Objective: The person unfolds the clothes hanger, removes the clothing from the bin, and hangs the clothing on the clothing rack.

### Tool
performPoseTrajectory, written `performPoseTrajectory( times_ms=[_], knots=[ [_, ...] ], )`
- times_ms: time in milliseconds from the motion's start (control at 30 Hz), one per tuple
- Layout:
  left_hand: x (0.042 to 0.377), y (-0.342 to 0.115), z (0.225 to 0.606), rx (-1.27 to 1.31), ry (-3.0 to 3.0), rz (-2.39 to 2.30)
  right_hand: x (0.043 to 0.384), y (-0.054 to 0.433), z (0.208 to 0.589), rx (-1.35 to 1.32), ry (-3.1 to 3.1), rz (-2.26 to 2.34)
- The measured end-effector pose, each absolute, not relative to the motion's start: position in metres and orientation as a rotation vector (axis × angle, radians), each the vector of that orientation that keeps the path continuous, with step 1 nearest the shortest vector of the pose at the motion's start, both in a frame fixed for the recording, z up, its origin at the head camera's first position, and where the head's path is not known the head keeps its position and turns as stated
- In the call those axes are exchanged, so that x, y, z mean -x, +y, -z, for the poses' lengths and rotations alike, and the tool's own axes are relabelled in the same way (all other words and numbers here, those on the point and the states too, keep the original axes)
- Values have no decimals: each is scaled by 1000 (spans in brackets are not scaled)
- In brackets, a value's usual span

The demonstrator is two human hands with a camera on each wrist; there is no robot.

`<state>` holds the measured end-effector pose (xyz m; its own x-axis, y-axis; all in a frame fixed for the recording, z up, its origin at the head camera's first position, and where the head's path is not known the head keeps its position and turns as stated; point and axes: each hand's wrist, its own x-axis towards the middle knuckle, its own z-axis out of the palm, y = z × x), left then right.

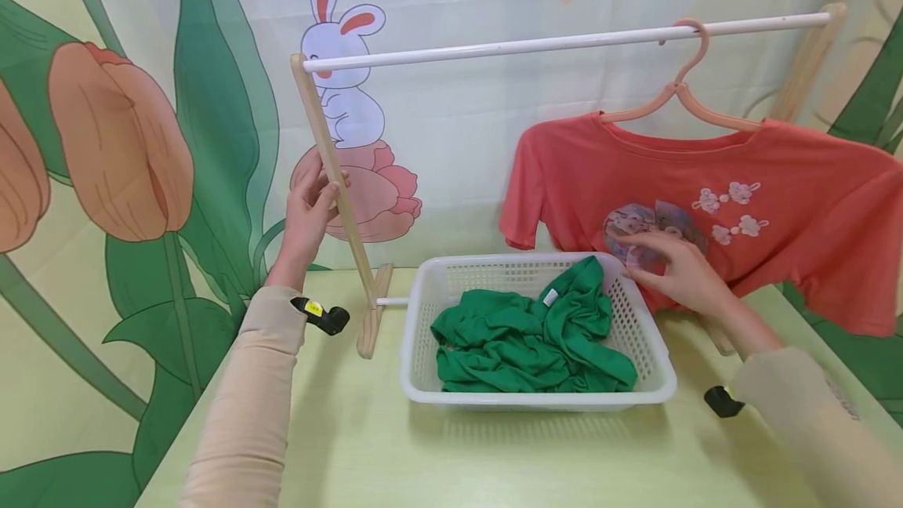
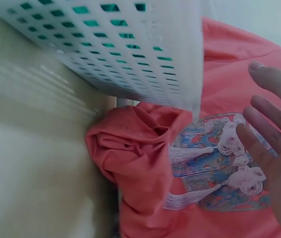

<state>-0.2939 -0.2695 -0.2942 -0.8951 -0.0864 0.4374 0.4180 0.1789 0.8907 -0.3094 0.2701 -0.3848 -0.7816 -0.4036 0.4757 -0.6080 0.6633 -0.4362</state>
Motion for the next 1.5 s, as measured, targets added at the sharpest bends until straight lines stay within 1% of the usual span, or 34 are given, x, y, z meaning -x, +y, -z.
performPoseTrajectory(
  times_ms=[233,467,633,833,1100,1500],
  knots=[
    [297,-269,295,308,-2076,1765,287,278,400,-637,-2488,-966],
    [294,-270,295,307,-2081,1768,259,289,422,-584,-2379,-1061],
    [294,-274,295,295,-2066,1756,240,304,440,-551,-2377,-1111],
    [299,-273,295,310,-2063,1765,215,328,460,-510,-2474,-1035],
    [301,-272,297,303,-2072,1761,179,359,472,-403,-2569,-1004],
    [298,-271,296,304,-2062,1779,161,417,485,-327,-2649,-897]
  ],
)
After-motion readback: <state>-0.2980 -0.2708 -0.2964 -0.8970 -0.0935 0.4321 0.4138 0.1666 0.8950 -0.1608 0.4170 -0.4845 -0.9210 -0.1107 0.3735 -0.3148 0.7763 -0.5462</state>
